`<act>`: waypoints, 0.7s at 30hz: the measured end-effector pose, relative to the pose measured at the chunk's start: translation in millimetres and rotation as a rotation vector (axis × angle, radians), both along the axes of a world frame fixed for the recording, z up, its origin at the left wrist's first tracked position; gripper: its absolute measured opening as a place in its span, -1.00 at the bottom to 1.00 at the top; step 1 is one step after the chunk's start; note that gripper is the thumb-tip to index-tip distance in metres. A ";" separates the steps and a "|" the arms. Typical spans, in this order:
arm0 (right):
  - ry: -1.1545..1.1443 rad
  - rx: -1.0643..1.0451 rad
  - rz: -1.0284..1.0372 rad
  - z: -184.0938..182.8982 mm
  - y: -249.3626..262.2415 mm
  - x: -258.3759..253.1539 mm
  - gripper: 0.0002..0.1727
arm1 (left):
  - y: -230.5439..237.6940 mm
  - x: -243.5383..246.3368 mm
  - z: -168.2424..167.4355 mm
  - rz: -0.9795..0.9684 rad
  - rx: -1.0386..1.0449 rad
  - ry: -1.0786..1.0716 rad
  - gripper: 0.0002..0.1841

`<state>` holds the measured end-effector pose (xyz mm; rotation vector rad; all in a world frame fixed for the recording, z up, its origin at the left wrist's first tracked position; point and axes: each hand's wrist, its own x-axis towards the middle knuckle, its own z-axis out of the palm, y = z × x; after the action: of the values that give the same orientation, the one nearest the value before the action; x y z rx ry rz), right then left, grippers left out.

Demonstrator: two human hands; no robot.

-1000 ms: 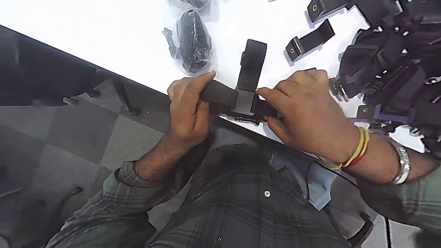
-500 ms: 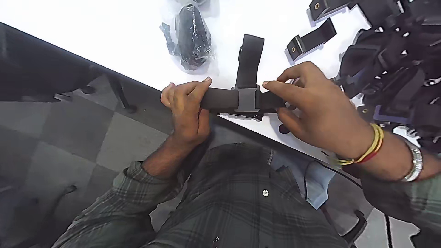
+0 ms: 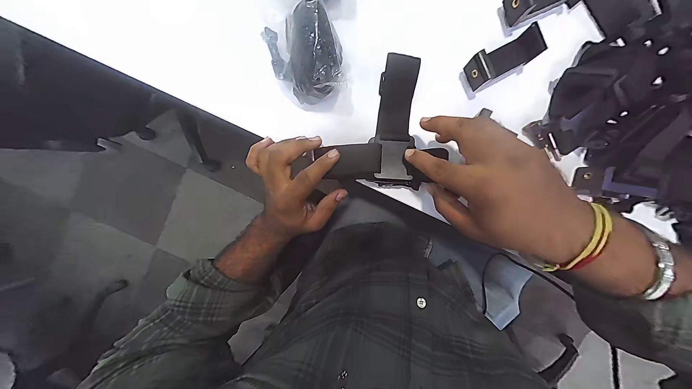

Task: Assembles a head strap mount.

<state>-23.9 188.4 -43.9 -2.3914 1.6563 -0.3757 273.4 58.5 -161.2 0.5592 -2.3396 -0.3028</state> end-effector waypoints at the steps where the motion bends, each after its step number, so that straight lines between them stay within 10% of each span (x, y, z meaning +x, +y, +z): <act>1: 0.008 -0.013 0.014 -0.1 -0.3 1.0 -0.52 | -0.5 1.5 -0.1 -0.002 -0.016 -0.012 -0.43; 21: 0.114 -0.030 0.100 0.2 -2.3 7.4 -0.57 | -44.8 -1.4 50.0 -0.323 -0.048 -0.130 -0.67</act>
<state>-16.6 186.1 -43.6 -2.5494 1.5791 -0.2533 272.0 13.7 -111.3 0.1794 -2.5554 -0.3660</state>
